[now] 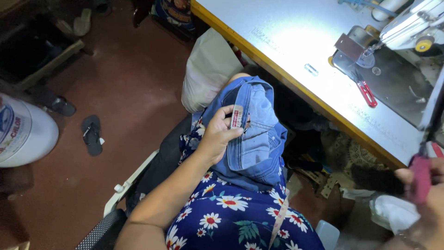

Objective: Trimming loose threads with scissors and performing a manual quality inspection of denim jeans at a sewing workstation.

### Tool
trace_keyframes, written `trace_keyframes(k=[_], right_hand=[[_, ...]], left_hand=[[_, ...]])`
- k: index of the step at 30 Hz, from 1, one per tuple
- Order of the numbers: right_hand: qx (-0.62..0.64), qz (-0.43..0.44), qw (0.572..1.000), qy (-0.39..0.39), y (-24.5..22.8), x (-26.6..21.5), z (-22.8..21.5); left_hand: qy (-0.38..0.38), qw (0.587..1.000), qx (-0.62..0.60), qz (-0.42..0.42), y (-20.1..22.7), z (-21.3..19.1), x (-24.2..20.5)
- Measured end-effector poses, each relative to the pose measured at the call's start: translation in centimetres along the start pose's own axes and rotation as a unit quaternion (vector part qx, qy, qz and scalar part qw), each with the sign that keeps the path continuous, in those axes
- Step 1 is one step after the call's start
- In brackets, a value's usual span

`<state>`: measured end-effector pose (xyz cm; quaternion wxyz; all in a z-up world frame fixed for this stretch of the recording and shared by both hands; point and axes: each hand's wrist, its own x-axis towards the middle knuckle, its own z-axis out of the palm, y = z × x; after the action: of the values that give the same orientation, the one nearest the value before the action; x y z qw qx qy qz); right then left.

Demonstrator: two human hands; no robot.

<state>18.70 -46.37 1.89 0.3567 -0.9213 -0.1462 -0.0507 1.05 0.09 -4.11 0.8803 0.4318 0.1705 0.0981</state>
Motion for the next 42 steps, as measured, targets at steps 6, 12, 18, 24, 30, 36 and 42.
trace_keyframes(k=[6,12,18,24,30,36,42], right_hand=[[0.030,0.191,0.974,-0.117,-11.2,-5.3,4.4],[0.053,0.057,0.908,-0.411,-6.8,-4.1,9.7],[0.123,0.046,0.870,-0.475,-7.8,-3.3,11.0],[0.097,0.069,0.871,-0.477,-7.9,-2.4,10.8],[0.173,0.113,0.842,-0.499,-9.8,-1.4,10.5],[0.207,0.171,0.828,-0.493,-10.1,-1.1,10.4],[0.180,0.172,0.835,-0.490,-10.6,-0.6,10.2]], left_hand=[[-0.024,1.000,-0.002,0.020,-0.4,-0.2,0.1],[-0.021,0.998,0.050,0.038,0.1,-1.1,0.3],[-0.079,0.993,0.054,0.067,0.9,-1.6,0.3],[-0.151,0.981,0.093,0.081,1.8,-2.3,0.1],[-0.206,0.964,0.130,0.107,2.2,-2.6,0.8],[-0.228,0.962,0.123,0.085,2.7,-2.6,1.4],[-0.206,0.956,0.185,0.093,2.4,-2.9,1.5]])
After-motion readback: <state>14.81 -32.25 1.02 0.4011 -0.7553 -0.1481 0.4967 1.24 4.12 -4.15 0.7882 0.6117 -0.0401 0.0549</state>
